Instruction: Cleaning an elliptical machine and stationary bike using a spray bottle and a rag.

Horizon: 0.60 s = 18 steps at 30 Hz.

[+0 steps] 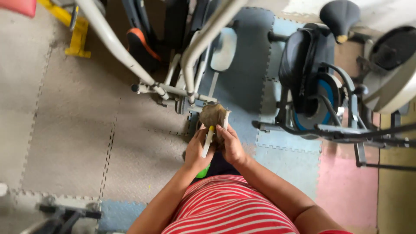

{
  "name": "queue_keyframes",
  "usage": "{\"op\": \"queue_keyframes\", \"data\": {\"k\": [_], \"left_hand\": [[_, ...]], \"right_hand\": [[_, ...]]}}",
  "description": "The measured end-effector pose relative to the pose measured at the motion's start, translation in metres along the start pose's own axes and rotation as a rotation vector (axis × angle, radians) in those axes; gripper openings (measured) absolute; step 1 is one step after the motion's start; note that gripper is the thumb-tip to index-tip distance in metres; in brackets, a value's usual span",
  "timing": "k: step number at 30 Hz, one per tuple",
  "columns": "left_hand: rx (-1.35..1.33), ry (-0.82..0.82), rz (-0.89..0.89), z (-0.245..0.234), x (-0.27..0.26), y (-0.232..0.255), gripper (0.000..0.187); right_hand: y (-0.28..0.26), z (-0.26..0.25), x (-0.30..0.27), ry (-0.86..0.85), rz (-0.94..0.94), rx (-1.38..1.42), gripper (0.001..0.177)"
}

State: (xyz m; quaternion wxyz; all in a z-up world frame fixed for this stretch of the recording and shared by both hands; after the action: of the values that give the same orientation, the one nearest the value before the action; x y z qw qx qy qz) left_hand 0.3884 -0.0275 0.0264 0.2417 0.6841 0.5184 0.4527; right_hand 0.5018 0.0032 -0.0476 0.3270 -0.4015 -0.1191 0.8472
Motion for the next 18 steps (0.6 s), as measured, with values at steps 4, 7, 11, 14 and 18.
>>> {"op": "queue_keyframes", "data": {"k": [4, 7, 11, 14, 18], "left_hand": [[-0.075, -0.012, 0.089, 0.022, -0.014, 0.012, 0.046], [-0.070, -0.010, 0.085, 0.036, -0.012, 0.026, 0.041], [-0.012, 0.060, 0.167, 0.045, 0.007, 0.052, 0.042], [0.070, 0.090, 0.212, 0.056, 0.026, 0.063, 0.044], [0.143, 0.034, 0.188, 0.080, 0.063, 0.074, 0.049]], "right_hand": [[-0.007, -0.007, -0.037, 0.060, -0.052, -0.005, 0.037], [-0.004, -0.031, -0.038, -0.033, -0.122, -0.067, 0.033], [-0.036, -0.019, -0.057, -0.035, -0.255, -0.371, 0.037], [-0.062, -0.007, -0.064, -0.085, -0.294, -0.433, 0.050], [-0.107, -0.019, -0.058, -0.118, -0.249, -0.250, 0.051]]}}
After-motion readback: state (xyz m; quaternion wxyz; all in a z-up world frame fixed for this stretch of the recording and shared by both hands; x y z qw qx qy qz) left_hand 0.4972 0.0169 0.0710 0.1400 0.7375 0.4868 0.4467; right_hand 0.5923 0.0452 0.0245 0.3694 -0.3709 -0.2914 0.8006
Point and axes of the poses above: each hand's wrist, its own x-axis towards the middle knuckle, its own z-axis out of the palm, y = z × x, the point moved 8 cm from there along x, towards the middle knuckle, and after that the axes turned 12 degrees about z, right-handed, at the moved point
